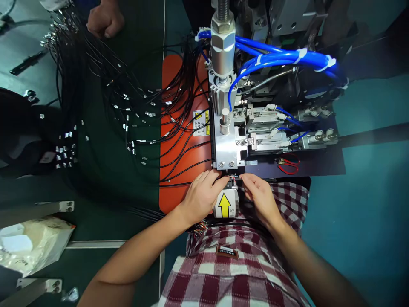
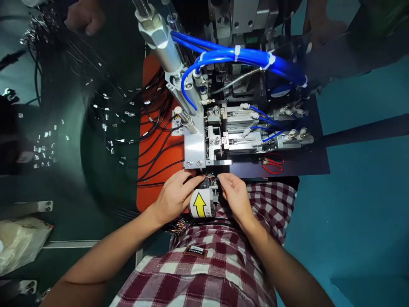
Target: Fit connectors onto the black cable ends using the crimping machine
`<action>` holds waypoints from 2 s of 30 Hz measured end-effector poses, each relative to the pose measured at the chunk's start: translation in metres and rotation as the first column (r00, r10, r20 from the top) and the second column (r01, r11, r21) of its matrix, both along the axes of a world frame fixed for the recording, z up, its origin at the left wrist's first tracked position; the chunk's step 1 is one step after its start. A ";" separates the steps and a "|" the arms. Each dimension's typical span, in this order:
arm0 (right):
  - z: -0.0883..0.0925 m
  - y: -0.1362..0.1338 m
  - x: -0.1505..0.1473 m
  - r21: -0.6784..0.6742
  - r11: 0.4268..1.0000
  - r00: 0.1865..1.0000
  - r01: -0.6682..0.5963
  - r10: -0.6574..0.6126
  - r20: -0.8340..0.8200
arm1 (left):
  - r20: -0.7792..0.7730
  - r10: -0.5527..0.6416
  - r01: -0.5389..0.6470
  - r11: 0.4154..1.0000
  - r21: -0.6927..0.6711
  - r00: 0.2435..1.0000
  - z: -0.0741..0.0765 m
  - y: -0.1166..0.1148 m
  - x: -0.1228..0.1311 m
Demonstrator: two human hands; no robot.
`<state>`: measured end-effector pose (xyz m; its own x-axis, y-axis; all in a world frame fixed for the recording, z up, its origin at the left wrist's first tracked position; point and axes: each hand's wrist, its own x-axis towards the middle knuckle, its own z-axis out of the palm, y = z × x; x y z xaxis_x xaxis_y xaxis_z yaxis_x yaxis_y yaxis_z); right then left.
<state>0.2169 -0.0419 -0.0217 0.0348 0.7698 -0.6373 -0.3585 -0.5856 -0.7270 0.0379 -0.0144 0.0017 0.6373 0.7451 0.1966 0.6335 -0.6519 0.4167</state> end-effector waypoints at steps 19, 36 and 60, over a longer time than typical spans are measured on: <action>0.010 -0.005 -0.001 0.296 0.803 0.532 -0.518 0.031 0.846 | 0.026 0.021 -0.022 1.000 0.013 0.999 -0.003 -0.001 0.000; -0.003 0.008 0.000 0.153 0.980 0.982 -0.125 0.101 0.158 | -0.061 0.037 -0.030 0.995 0.099 0.997 0.006 0.001 -0.005; -0.012 0.011 -0.009 0.165 0.979 0.992 -0.117 0.109 0.060 | -0.038 0.084 -0.085 0.996 -0.039 0.996 -0.002 -0.011 0.007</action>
<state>0.2075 -0.0305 -0.0334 -0.0297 0.8664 -0.4984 -0.2578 -0.4884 -0.8336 0.0448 -0.0253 -0.0005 0.5779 0.8035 0.1431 0.7009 -0.5784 0.4173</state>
